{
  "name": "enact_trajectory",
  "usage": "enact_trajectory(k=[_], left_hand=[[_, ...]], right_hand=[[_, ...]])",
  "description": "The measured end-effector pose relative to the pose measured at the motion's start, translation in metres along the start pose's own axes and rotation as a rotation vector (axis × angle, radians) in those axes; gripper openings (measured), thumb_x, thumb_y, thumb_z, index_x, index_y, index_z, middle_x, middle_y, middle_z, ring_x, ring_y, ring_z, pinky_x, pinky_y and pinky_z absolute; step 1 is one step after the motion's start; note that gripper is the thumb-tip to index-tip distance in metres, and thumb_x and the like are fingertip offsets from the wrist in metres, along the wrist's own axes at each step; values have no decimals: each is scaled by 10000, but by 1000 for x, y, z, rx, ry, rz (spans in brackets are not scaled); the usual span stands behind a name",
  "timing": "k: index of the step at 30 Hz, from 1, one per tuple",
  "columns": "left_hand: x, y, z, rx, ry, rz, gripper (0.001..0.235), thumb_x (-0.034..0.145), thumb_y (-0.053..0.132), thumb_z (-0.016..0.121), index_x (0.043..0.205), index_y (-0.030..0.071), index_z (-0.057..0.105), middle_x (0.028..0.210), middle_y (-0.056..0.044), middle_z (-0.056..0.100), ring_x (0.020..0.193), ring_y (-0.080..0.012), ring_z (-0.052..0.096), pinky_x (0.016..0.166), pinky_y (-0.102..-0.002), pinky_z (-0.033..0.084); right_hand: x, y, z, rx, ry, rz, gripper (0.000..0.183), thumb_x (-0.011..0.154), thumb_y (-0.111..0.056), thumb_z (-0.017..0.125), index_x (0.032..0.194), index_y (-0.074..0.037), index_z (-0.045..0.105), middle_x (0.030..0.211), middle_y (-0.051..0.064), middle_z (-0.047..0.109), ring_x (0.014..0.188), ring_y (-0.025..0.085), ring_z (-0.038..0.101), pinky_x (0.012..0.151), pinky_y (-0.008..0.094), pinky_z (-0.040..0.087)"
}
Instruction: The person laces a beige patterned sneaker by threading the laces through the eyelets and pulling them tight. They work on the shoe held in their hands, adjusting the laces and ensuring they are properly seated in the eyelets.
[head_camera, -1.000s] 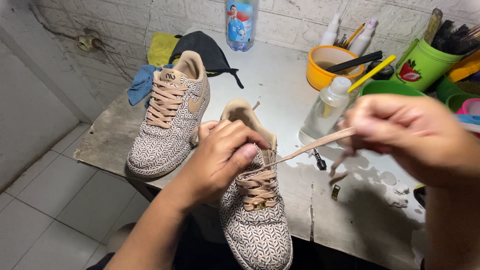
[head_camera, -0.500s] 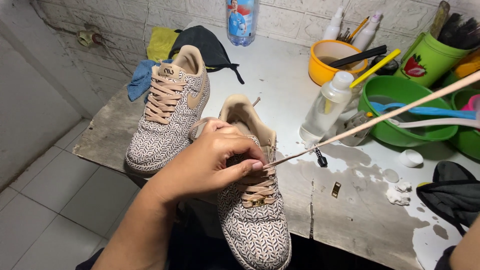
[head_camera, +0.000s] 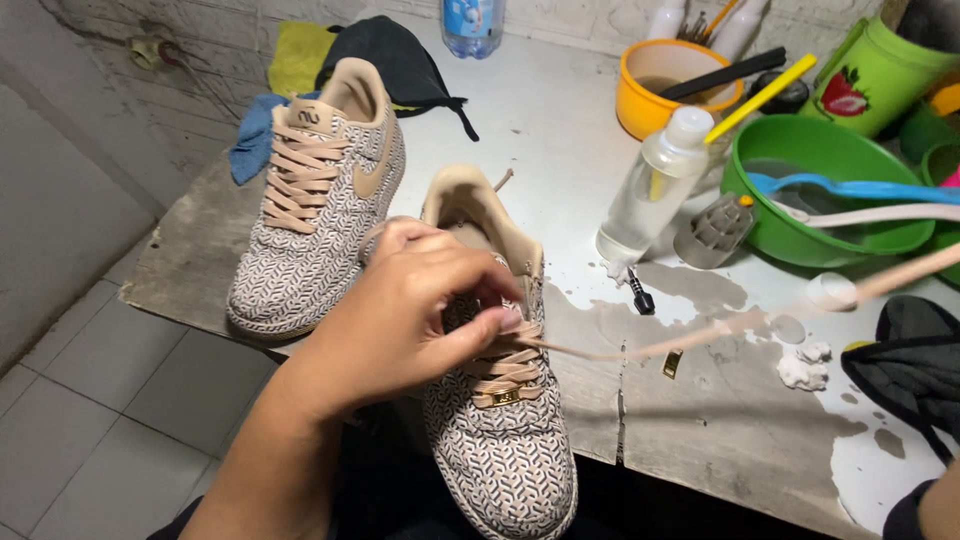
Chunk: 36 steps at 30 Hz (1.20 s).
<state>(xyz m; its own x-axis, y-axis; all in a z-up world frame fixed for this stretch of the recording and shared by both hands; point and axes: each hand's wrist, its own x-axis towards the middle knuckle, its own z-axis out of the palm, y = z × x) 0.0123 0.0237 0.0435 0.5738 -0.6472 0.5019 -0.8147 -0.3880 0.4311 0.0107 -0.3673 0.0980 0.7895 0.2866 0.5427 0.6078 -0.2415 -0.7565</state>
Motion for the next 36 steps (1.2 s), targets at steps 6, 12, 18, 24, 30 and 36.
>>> enact_trajectory(k=[6,12,18,24,30,36], left_hand=[[0,13,0,147,167,-53,93,993,257,619,1006,173,656,950,85,726,885,-140,665,945,-359,308],[-5,13,6,176,342,-134,66,967,190,636,954,137,672,911,39,710,898,-177,651,957,-371,325],[11,-4,5,299,219,-274,149,957,266,624,1041,167,697,1012,7,701,977,-257,600,864,-426,381],[30,-3,-6,512,-175,-350,364,934,417,554,844,83,666,929,-79,711,1063,-306,566,1030,-527,294],[32,8,-3,27,-57,-237,205,955,281,629,1019,103,551,1027,-118,587,749,-320,693,644,-448,483],[20,0,16,27,164,-239,257,918,258,643,1102,136,511,1011,1,704,801,-252,703,767,-401,476]], right_hand=[[-1,-17,124,78,76,70,288,779,45,784,884,-92,554,852,72,672,751,132,649,717,231,573],[-11,21,143,109,-142,278,157,827,-63,836,902,-64,698,840,8,707,737,48,604,669,178,494],[-11,27,148,152,-147,319,170,861,-77,782,1024,-34,763,918,40,778,828,80,708,766,187,568],[-12,29,148,84,-154,289,165,889,-102,744,1034,-32,778,886,42,784,785,92,727,749,199,577],[-9,27,143,4,-163,223,115,883,-115,758,971,-45,781,876,11,802,801,39,694,748,175,551],[-9,28,149,7,-175,174,92,907,-150,738,940,-68,766,853,0,765,769,57,666,712,191,518]])
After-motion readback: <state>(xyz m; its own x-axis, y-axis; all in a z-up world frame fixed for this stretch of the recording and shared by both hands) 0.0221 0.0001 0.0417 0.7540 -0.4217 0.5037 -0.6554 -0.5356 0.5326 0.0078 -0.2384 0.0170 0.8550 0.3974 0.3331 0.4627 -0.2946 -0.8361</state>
